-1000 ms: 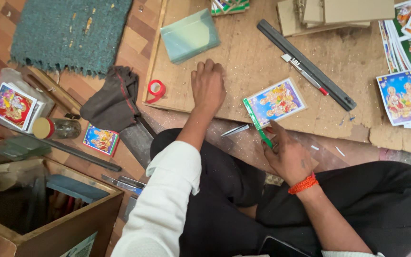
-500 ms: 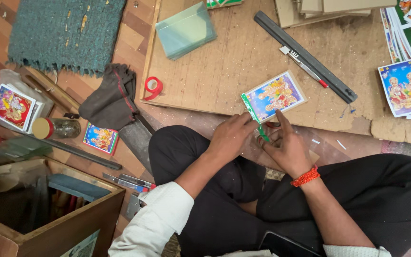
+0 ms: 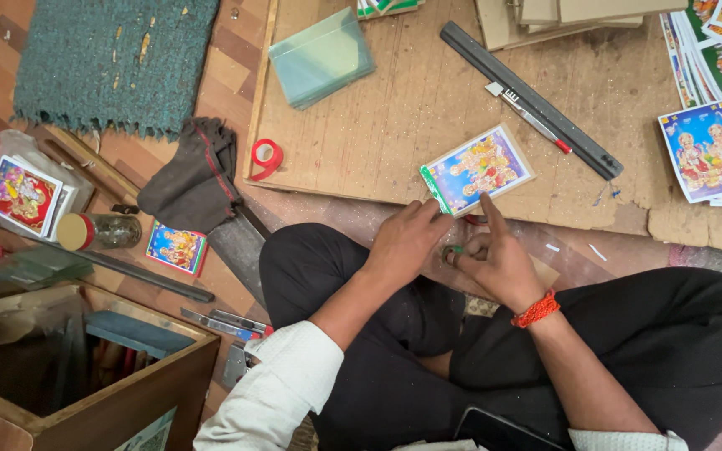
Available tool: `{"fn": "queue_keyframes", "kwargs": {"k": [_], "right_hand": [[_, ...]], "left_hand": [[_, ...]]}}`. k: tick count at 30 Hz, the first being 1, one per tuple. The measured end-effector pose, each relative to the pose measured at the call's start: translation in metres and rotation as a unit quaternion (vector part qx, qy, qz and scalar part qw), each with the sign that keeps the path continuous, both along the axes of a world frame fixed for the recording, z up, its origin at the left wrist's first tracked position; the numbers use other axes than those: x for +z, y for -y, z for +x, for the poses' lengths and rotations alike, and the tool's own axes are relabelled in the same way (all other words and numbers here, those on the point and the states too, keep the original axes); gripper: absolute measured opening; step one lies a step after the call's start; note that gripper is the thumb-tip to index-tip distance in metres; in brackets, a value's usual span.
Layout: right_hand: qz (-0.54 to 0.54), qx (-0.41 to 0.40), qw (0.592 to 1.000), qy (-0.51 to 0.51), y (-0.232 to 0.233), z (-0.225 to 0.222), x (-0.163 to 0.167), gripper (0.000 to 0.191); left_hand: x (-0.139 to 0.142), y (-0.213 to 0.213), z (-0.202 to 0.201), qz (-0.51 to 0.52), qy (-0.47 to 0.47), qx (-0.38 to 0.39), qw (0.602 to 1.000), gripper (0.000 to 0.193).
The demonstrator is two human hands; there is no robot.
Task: The person sits on the floor and assembles small cards by placing them onto cardboard backings and securing the edges with green tape. They handle multiple cards and backings, stacking finished units aside.
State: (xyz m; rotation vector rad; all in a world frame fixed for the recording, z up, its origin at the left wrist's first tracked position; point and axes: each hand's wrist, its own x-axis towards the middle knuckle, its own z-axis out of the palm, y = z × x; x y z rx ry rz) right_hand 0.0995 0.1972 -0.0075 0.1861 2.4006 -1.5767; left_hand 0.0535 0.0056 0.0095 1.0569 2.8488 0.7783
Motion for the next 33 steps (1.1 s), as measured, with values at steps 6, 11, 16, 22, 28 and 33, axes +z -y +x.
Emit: {"fn": "queue_keyframes", "kwargs": {"k": [6,11,16,22,28,33], "right_hand": [[-0.008,-0.04,0.998,-0.039,-0.003,0.003,-0.004,0.084],[-0.064,0.03,0.997,0.044,0.006,0.006,-0.007,0.063],[-0.063,0.144,0.987,-0.02,0.021,0.002,-0.007,0.074],[-0.122,0.032,0.988,0.088,0.0,0.005,-0.009,0.077],[-0.226,-0.109,0.968,0.019,-0.043,0.007,-0.01,0.05],[-0.348,-0.288,0.89,-0.064,-0.082,0.004,0.003,0.031]], "left_hand": [[-0.004,0.012,-0.018,0.066,-0.035,0.046,0.996,0.04],[-0.001,0.014,-0.071,0.049,-0.05,0.137,0.988,0.043],[-0.016,-0.047,-0.106,0.002,-0.117,-0.12,0.986,0.054],[-0.015,-0.087,-0.146,-0.057,-0.051,-0.16,0.984,0.057],[0.013,-0.056,-0.144,-0.151,0.0,0.028,0.988,0.079],[0.016,-0.019,-0.119,-0.125,0.061,0.141,0.98,0.08]]}}
